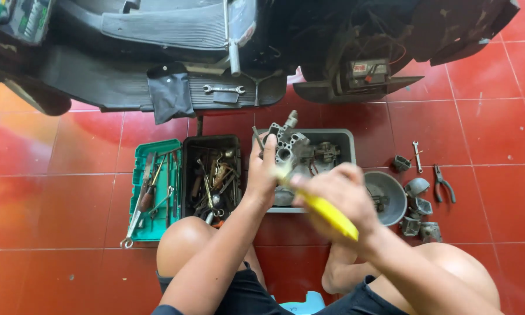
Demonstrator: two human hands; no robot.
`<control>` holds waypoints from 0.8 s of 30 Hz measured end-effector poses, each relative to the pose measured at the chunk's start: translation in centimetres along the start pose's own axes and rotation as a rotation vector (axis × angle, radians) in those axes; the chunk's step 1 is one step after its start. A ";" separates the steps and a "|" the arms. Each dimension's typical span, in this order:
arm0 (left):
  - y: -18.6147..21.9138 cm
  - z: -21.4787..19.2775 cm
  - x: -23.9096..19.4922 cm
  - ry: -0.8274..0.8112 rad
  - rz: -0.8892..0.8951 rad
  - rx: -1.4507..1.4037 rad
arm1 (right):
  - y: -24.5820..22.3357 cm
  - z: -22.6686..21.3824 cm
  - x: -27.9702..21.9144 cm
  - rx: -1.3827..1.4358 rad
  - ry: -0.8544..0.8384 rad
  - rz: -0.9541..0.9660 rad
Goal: The person sits on a stool and cleans disassembled carburetor parts. They use a small metal rod to clear internal passages and a yellow brush to scrub the exterior surfaces of the metal components. The parts are handled over a grey basin and a plastic tray containing other tools and parts.
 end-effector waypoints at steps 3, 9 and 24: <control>-0.7 -0.9 0.6 0.007 0.032 0.099 | -1.1 -1.0 -0.4 0.149 -0.025 0.030; 1.8 -1.3 -0.5 -0.357 0.306 0.216 | 5.9 -6.3 2.5 0.138 0.112 0.639; 2.4 -1.4 -2.6 -0.380 0.724 0.325 | 5.0 -3.5 1.6 0.202 -0.012 0.650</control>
Point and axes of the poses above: each hand's wrist, its own x-axis towards the middle knuckle, its own z-axis out of the palm, y = z × x, the point moved 2 cm from there along x, towards the middle knuckle, and after that the axes turned 12 degrees about z, right-handed, at the moved point
